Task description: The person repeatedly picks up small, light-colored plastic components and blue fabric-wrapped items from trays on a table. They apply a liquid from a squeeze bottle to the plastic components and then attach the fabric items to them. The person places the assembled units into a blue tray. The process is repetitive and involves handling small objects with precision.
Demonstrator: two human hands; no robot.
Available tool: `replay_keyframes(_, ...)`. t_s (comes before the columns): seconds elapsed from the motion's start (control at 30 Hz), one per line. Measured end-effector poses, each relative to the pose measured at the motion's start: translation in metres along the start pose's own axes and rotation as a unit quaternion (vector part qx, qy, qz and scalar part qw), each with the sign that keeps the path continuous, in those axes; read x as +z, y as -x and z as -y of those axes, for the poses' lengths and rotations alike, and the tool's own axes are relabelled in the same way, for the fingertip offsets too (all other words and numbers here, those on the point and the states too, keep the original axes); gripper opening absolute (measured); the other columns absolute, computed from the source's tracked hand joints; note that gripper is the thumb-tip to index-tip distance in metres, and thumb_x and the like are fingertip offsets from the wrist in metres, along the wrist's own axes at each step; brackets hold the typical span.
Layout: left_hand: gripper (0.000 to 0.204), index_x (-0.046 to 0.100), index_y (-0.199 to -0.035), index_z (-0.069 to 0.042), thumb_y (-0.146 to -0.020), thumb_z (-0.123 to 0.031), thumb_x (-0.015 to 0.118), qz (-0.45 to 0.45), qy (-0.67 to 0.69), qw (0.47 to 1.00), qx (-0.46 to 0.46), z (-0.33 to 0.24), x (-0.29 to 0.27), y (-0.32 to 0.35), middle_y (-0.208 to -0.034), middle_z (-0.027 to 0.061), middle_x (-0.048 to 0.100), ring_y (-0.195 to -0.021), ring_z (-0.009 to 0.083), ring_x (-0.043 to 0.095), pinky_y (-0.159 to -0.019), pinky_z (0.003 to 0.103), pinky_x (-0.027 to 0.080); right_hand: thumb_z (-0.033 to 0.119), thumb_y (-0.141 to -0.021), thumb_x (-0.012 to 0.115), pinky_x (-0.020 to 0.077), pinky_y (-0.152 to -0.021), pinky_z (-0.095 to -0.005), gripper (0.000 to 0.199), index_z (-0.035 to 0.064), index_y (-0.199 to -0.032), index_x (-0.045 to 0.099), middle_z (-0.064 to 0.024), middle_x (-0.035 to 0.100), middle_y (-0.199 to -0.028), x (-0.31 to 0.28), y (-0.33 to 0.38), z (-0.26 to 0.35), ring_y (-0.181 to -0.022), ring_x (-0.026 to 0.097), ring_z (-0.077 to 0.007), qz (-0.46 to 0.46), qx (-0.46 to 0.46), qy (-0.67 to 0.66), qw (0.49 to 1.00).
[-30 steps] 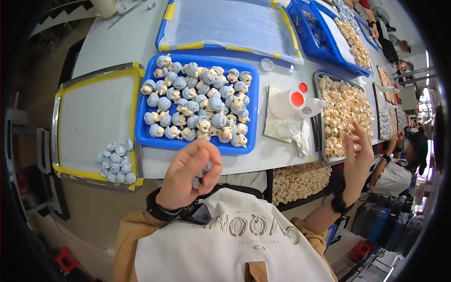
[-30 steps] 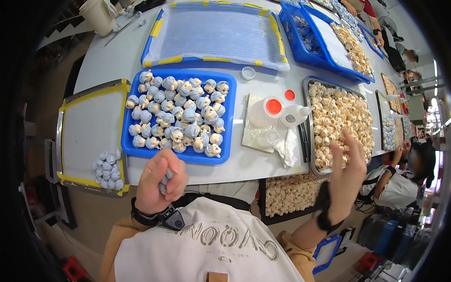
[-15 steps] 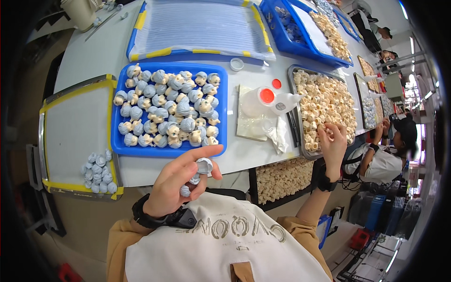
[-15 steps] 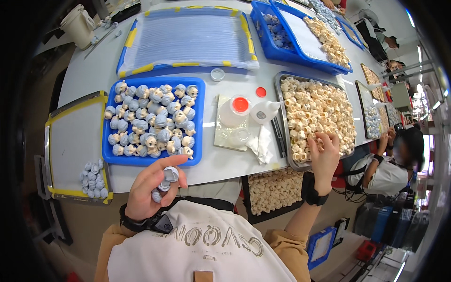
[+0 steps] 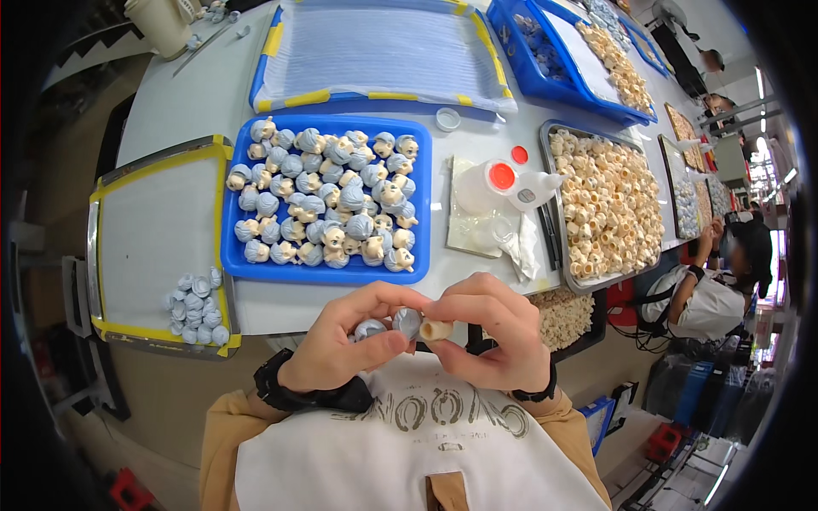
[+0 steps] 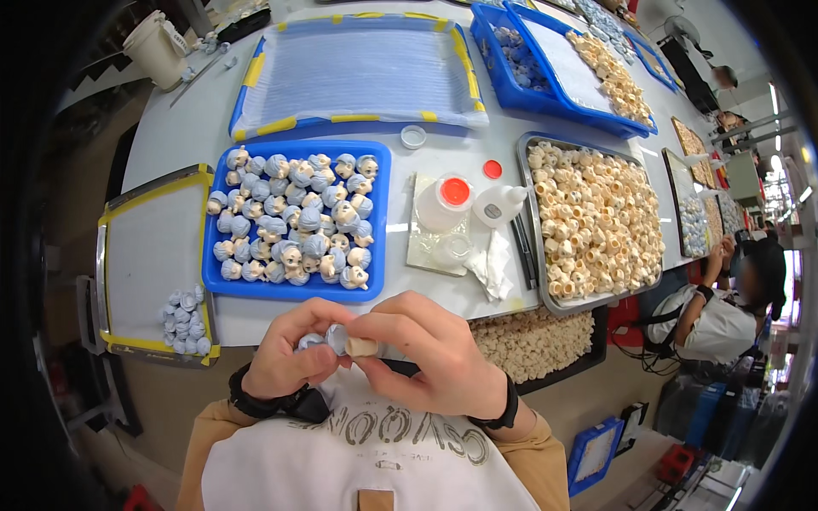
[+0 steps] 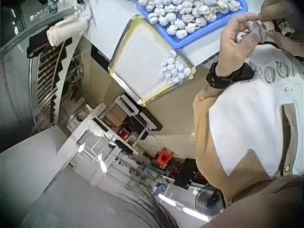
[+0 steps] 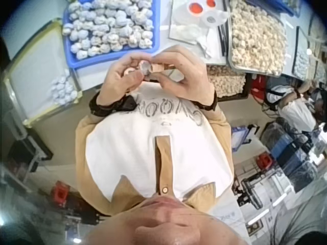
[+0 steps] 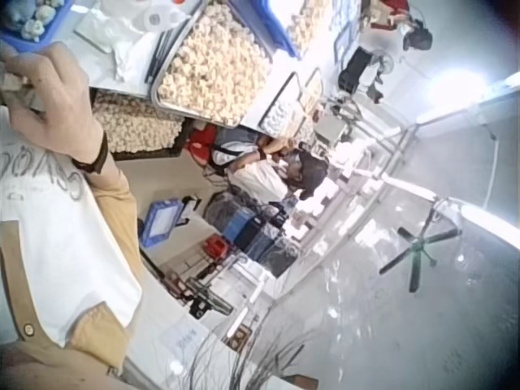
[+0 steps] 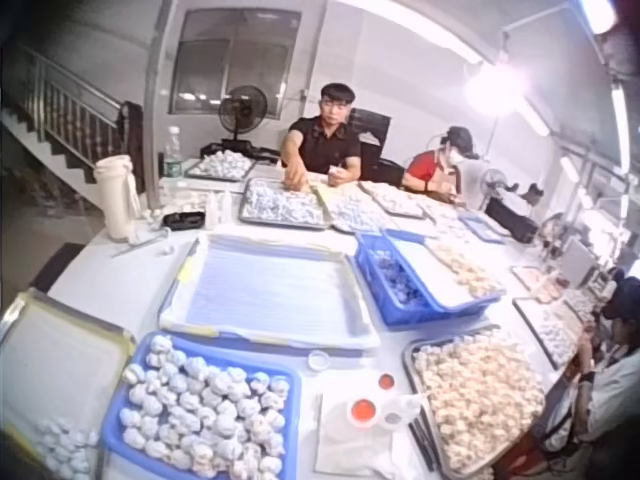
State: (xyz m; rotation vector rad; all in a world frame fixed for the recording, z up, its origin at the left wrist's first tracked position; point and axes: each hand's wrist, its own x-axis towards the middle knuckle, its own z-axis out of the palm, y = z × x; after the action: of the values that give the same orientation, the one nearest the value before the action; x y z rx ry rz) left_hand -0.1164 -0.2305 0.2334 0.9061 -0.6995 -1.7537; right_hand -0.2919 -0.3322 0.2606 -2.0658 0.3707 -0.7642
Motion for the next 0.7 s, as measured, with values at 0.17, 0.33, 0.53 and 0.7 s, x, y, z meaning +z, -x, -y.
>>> replay_keyframes(0.17, 0.033, 0.053, -0.114, -0.001, -0.082, -0.009, 0.061, 0.0, -0.062, 0.998, 0.025, 0.002, 0.001, -0.004, -0.094, 0.0017, 0.056, -0.082, 0.0093, 0.049, -0.077, 0.024, 0.04, 0.006, -0.065, 0.073, 0.0442, -0.054, -0.0281, 0.046, 0.0047, -0.109, 0.061, -0.0073, 0.056, -0.082, 0.006, -0.003, 0.001, -0.065, 0.053, -0.0198, 0.01, -0.02, 0.114, 0.993)
replay_keyframes(0.33, 0.031, 0.053, -0.111, -0.001, -0.082, -0.007, 0.061, 0.031, -0.075, 0.997, 0.011, 0.005, -0.001, -0.008, -0.089, 0.0014, 0.057, -0.081, 0.0086, 0.049, -0.075, 0.024, 0.04, 0.009, -0.065, 0.074, 0.0438, -0.054, -0.0285, 0.043, 0.0033, -0.105, 0.062, -0.0067, 0.055, -0.081, 0.014, 0.002, -0.006, -0.065, 0.052, -0.0204, -0.034, -0.049, 0.121, 0.991)
replay_keyframes(0.53, 0.03, 0.054, -0.111, -0.001, -0.083, -0.007, 0.06, 0.062, -0.084, 0.995, 0.005, 0.01, -0.004, -0.009, -0.087, 0.0003, 0.057, -0.08, 0.0074, 0.049, -0.074, 0.023, 0.04, 0.009, -0.064, 0.074, 0.0442, -0.054, -0.0292, 0.041, 0.0024, -0.102, 0.061, -0.0079, 0.058, -0.084, 0.006, 0.003, -0.003, -0.065, 0.054, -0.0217, 0.0, -0.078, 0.138, 0.987)
replay_keyframes(0.7, 0.031, 0.054, -0.112, -0.001, -0.083, -0.007, 0.06, 0.043, -0.048, 0.998, -0.016, 0.007, -0.001, -0.008, -0.087, 0.0002, 0.057, -0.08, 0.0076, 0.049, -0.076, 0.023, 0.04, -0.001, -0.062, 0.07, 0.0446, -0.056, -0.0297, 0.037, 0.0016, -0.098, 0.062, -0.0093, 0.06, -0.086, 0.0, 0.003, -0.006, -0.068, 0.056, -0.0226, 0.0, -0.08, 0.128, 0.989)
